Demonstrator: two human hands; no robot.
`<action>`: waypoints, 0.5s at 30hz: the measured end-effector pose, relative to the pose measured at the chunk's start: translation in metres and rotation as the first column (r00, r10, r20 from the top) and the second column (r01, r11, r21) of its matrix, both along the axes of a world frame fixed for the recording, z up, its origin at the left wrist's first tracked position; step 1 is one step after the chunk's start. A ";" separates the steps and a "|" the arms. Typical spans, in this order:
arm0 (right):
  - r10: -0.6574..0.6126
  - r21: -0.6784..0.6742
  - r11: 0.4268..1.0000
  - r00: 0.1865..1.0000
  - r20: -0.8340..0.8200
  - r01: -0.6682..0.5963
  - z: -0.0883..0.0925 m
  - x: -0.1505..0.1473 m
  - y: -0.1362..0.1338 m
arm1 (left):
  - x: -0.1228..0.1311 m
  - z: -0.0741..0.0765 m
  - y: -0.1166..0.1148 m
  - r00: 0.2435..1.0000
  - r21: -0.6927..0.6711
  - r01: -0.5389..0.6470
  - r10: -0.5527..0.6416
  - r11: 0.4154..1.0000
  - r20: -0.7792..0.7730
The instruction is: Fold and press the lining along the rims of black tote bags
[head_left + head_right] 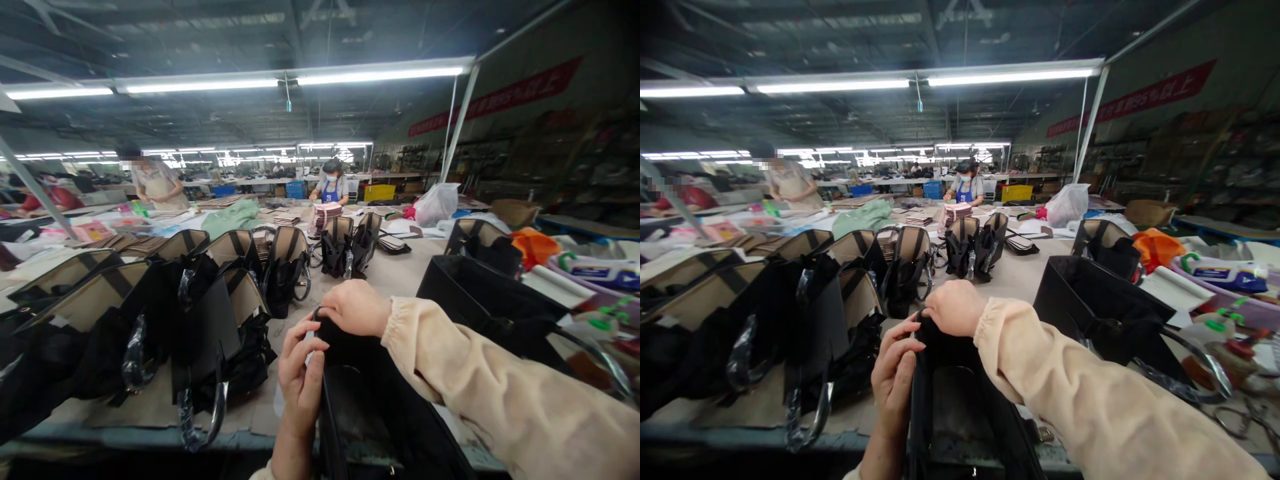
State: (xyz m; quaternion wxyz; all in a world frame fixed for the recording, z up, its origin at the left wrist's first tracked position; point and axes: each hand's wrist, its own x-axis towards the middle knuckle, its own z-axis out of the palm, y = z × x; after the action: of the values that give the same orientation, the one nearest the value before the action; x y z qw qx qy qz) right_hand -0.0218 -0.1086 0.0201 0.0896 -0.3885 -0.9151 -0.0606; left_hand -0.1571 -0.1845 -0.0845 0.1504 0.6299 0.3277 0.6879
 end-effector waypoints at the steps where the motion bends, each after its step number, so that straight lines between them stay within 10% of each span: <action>1: 0.000 -0.017 1.000 1.000 -0.010 0.000 0.000 0.002 0.001 | -0.001 0.000 0.000 1.000 0.003 0.008 -0.007 1.000 -0.016; 7: -0.050 -0.310 0.951 0.986 -0.161 -0.003 0.005 0.044 0.010 | 0.001 0.004 -0.002 0.999 -0.023 -0.029 0.030 0.999 0.018; 15: -0.078 -0.213 0.973 0.996 0.045 0.086 0.016 0.064 -0.005 | 0.006 0.007 -0.002 0.999 -0.022 -0.037 0.037 0.999 0.025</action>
State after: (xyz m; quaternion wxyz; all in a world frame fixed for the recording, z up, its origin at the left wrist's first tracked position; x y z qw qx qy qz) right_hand 0.0421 -0.1137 0.0357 0.0279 -0.4324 -0.9008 0.0277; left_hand -0.1508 -0.1870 -0.0778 0.1486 0.6133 0.3448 0.6949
